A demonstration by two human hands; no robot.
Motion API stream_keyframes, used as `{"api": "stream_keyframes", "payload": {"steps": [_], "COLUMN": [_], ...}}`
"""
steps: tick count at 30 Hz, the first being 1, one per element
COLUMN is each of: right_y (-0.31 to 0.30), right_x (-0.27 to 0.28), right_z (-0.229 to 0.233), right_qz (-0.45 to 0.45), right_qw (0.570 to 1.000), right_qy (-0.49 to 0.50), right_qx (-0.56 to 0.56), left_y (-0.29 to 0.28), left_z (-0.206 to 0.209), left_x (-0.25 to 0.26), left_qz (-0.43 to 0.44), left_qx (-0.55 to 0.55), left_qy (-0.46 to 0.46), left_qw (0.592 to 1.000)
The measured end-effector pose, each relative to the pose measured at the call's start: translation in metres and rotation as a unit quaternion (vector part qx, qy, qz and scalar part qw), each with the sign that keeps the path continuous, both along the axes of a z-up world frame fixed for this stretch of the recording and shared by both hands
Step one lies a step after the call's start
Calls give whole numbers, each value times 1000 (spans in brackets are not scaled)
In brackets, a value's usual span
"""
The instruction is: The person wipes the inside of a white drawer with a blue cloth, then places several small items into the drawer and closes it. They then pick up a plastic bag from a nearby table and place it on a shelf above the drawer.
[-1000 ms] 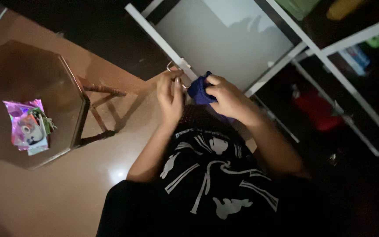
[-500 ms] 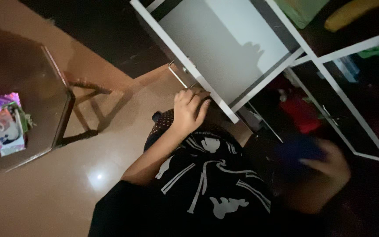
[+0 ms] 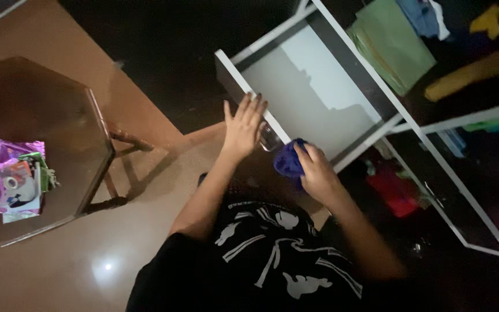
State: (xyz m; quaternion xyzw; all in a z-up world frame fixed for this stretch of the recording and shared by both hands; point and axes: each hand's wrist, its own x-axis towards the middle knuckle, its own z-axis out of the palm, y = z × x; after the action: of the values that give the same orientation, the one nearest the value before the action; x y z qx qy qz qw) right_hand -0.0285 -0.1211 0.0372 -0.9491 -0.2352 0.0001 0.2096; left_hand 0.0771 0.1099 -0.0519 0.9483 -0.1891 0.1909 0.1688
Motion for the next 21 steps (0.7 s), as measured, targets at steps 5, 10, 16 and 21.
{"api": "stream_keyframes", "payload": {"steps": [5, 10, 16, 21], "right_y": [62, 47, 35, 97], "right_x": [86, 54, 10, 69], "right_z": [-2, 14, 24, 6], "right_qz": [45, 14, -54, -86], "right_qw": [998, 997, 992, 988], "right_qy": [-21, -3, 18, -79], "right_qx": [-29, -70, -114, -98], "left_y": [14, 30, 31, 40], "left_z": [-16, -5, 6, 11], "left_x": [6, 11, 16, 34], "left_qz": [-34, -109, -98, -146], "left_qx": [2, -44, -67, -81], "left_qy": [-14, 15, -1, 19], "left_qw": [999, 993, 993, 986]}}
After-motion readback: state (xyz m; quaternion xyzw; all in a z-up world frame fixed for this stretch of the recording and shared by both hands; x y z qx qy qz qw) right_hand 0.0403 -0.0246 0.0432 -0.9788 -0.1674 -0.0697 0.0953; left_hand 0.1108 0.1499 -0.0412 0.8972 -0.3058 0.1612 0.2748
